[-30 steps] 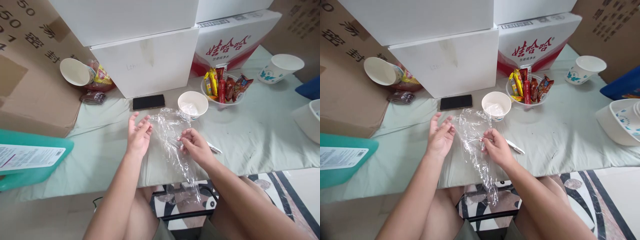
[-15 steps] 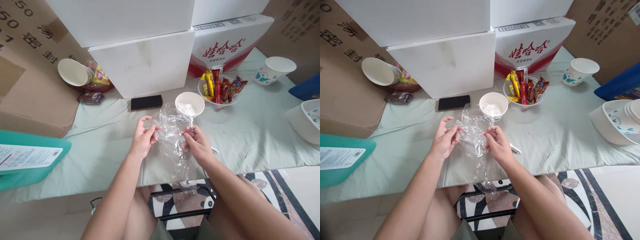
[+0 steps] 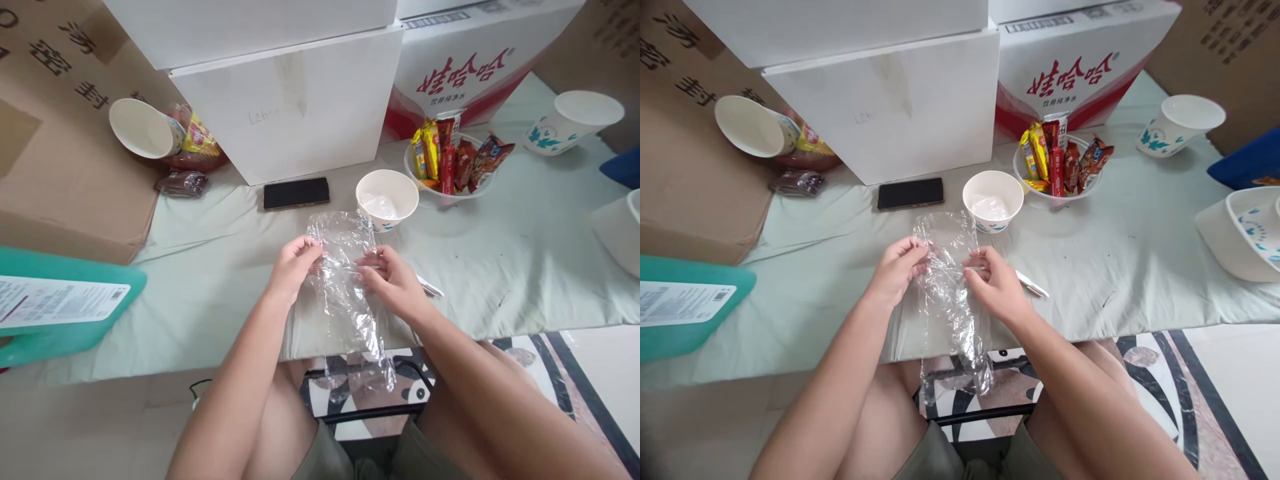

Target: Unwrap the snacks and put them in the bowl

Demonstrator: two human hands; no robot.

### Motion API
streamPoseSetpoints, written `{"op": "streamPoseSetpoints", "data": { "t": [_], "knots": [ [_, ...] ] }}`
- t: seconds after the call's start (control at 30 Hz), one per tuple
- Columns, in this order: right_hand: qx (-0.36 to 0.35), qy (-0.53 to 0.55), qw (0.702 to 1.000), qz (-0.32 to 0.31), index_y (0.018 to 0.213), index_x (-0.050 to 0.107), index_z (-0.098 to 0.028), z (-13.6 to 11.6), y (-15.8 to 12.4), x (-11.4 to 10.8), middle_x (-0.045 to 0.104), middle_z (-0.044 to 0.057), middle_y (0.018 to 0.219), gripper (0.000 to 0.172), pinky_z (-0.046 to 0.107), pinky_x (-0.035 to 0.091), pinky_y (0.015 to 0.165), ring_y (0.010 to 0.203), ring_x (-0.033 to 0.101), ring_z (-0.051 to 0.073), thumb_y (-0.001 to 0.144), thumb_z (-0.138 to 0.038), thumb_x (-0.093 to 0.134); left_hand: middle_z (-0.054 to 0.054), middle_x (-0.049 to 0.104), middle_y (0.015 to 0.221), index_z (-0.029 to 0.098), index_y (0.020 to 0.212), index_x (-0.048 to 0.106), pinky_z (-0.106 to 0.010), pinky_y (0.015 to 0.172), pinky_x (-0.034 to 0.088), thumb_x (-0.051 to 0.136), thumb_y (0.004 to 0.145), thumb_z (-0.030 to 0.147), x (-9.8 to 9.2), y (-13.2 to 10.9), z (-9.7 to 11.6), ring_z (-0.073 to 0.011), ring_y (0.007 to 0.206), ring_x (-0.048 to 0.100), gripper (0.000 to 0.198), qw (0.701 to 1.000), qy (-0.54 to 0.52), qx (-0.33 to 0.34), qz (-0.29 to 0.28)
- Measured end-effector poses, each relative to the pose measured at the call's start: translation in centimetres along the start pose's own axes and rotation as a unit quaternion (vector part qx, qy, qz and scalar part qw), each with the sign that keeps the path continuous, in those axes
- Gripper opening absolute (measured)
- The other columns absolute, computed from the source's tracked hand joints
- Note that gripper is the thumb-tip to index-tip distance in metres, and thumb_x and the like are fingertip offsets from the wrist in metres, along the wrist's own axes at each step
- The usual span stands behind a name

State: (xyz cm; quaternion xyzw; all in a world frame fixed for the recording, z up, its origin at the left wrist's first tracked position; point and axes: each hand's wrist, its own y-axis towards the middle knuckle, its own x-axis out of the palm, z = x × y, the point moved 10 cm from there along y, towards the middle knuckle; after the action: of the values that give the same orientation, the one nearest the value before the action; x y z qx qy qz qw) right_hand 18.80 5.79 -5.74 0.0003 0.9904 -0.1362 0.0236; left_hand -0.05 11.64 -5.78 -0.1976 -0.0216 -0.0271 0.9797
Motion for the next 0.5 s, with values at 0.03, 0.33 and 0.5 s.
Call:
{"op": "streamPoseSetpoints", "data": {
  "t": [0.03,0.33,0.5],
  "knots": [
    [-0.01,0.002,1.0,0.007,0.112,0.05,-0.024,-0.2,0.0,-0.3,0.07,0.011,0.117,0.036,0.034,0.058,0.072,0.09,0.073,0.02,0.084,-0.039,0.067,-0.005,0.073,0.101,0.017,0.073,0.064,-0.023,0.069,0.053,0.083,0.066,0.033,0.1,-0.1,0.2,-0.016,0.087,0.07,0.026,1.0,-0.022,0.004,-0.008],
    [-0.214,0.068,0.973,0.054,0.131,0.043,-0.035,-5.0,-0.9,-3.5,0.05,0.009,0.149,0.067,0.044,0.05,0.106,0.133,0.055,0.026,0.076,-0.057,0.075,-0.009,0.062,0.144,0.015,0.061,0.05,-0.034,0.075,0.061,0.076,0.063,0.02,3.7,-2.7,1.8,-0.0321,0.111,0.071,0.026,0.969,-0.106,0.004,-0.221],
    [-0.225,0.02,0.974,-0.011,0.106,0.063,-0.032,-6.2,-0.5,-3.6,0.051,0.004,0.151,0.065,0.049,0.042,0.113,0.144,0.043,0.031,0.063,-0.079,0.074,-0.012,0.064,0.141,0.016,0.062,0.047,-0.032,0.067,0.061,0.076,0.067,0.024,5.8,-3.9,0.5,-0.0323,0.107,0.073,0.03,0.946,-0.072,-0.054,-0.312]
  ]
}}
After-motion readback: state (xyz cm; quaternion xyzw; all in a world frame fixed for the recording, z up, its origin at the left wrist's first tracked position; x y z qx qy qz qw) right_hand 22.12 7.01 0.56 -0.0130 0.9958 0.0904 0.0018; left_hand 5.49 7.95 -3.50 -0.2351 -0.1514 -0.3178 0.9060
